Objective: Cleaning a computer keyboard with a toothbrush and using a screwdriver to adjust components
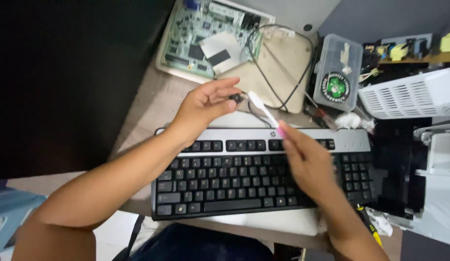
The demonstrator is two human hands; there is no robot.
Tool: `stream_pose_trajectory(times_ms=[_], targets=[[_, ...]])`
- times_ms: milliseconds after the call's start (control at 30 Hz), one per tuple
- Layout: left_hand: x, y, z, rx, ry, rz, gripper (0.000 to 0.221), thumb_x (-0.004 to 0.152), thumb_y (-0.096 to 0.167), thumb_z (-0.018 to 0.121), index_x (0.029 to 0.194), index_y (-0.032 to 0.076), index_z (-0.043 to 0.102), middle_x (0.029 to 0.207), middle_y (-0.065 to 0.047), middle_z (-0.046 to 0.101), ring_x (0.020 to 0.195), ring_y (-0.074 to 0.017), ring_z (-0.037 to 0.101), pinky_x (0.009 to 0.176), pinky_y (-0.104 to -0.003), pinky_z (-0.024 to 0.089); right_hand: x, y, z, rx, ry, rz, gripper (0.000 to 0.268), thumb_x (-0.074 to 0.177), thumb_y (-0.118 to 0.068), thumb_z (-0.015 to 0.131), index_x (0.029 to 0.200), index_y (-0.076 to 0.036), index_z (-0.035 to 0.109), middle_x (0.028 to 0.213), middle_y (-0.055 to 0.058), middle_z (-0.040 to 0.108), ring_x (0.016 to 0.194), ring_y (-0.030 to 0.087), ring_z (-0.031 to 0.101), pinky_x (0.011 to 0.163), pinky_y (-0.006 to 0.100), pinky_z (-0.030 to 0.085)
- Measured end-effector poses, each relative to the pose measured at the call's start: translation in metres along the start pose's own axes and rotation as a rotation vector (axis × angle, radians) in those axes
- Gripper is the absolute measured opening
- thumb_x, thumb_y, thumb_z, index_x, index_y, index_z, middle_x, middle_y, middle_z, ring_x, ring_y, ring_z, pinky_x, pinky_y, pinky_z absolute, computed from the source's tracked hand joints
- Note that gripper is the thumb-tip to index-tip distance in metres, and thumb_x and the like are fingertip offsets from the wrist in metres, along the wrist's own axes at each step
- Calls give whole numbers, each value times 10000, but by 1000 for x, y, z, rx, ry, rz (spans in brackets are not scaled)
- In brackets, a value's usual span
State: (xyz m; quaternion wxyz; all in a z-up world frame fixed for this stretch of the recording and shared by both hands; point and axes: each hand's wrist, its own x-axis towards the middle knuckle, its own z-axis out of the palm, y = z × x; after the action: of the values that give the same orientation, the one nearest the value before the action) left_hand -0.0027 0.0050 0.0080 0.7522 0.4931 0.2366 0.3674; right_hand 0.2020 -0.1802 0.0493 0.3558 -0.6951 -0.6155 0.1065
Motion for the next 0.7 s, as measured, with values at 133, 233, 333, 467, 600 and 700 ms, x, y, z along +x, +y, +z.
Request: stream_pose_trajectory(times_ms=[133, 233, 333, 467, 600, 700], targets=[[4, -2, -5, 31, 36, -168, 479, 883, 67, 708, 1353, 122, 633, 1342, -173, 686, 1214, -159, 658, 985, -299, 594, 1, -62, -54, -336, -470, 578, 537, 972, -419, 486, 1505, -461, 535, 1005, 73, 790, 845, 294, 735, 793, 349, 496], [8, -8, -6, -52, 61, -208, 473, 861, 42, 720, 1324, 103, 648, 1323, -185, 689, 1227, -185, 662, 1040, -340, 587, -38, -54, -53, -536, -664, 487, 633, 920, -341, 601, 1425, -705, 483, 1145, -162, 805, 800, 156, 778, 799, 312, 577], [6, -9, -6, -14, 60, -194, 452, 866, 47, 718, 1309, 112, 657, 1307, -173, 696, 1190, -168, 668, 1005, -311, 592, -73, -52, -31, -883, -621, 175, 712, 889, -416, 569, 1543, -564, 328, 781, -41, 621, 558, 355, 673, 472, 539, 512], [1, 3, 2, 116, 49, -213, 440, 864, 70, 723, 1295, 139, 671, 1303, -105, 718, 1111, -136, 690, 959, -284, 576, -88, -64, -10, -1060, -435, -52, 823, 772, -200, 570, 1556, -384, 400, 702, -8, 509, 387, 304, 563, 385, 483, 456], [9, -4, -3, 118, 25, -168, 415, 867, 50, 723, 1271, 138, 687, 1275, -114, 723, 1130, -118, 666, 941, -251, 552, -81, -69, -18, -1037, -431, -66, 881, 743, -81, 602, 1561, -351, 419, 685, 10, 497, 357, 280, 492, 347, 444, 402], [3, 5, 1, 168, 23, -205, 423, 860, 77, 714, 1279, 124, 677, 1298, -106, 726, 1222, -154, 670, 977, -288, 570, -86, -70, -8, -999, -485, 7, 794, 819, -176, 551, 1576, -337, 376, 736, 20, 547, 411, 310, 618, 384, 471, 496]])
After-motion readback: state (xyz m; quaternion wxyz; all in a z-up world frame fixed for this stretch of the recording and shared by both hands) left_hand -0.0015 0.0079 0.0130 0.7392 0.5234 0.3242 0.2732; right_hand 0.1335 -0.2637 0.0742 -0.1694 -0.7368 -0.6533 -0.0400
